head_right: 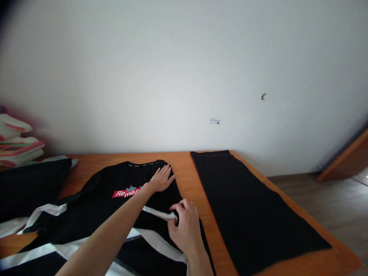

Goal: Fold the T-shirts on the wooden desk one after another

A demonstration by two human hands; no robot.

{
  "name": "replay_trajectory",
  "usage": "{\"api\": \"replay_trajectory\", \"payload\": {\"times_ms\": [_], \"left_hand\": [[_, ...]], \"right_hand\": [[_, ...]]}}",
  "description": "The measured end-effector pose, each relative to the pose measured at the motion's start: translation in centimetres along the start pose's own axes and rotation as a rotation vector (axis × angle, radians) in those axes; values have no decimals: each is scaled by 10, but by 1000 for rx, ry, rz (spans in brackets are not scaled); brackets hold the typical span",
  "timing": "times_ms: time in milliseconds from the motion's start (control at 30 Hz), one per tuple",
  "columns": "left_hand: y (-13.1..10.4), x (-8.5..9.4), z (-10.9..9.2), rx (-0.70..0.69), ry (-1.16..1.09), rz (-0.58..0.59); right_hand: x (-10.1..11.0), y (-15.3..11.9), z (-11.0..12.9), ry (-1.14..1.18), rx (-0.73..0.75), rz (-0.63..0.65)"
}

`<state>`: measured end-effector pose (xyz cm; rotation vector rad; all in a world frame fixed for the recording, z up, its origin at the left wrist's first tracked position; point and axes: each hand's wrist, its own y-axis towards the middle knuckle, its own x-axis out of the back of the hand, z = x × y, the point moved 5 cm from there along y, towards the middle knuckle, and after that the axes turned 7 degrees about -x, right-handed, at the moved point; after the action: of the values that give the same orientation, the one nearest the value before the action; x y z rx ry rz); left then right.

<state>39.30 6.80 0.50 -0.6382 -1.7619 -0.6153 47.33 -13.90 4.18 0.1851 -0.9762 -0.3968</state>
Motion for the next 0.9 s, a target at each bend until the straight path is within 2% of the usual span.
{"api": "replay_trajectory", "payload": {"times_ms": [133, 233, 333, 433, 633, 767, 900], "left_hand": [[17, -2, 13, 9, 30, -31], [20, 0, 17, -18, 53, -69], [17, 7, 14, -24, 81, -137], [11, 14, 4, -24, 112, -195], [-1, 3, -14, -60, 137, -167], [1, -9, -10, -76, 139, -135], [10, -12, 1, -116, 132, -113]], "right_hand": [[-1, 2, 0, 27, -1, 6], [-6, 3, -8, 45, -1, -48], [-11, 4, -16, 26, -16, -115], [-14, 4, -17, -11, -19, -121], [-13, 4, -15, -5, -69, -93], [-14, 5, -15, -47, -45, -103], [-18, 6, -17, -87, -29, -111]]}}
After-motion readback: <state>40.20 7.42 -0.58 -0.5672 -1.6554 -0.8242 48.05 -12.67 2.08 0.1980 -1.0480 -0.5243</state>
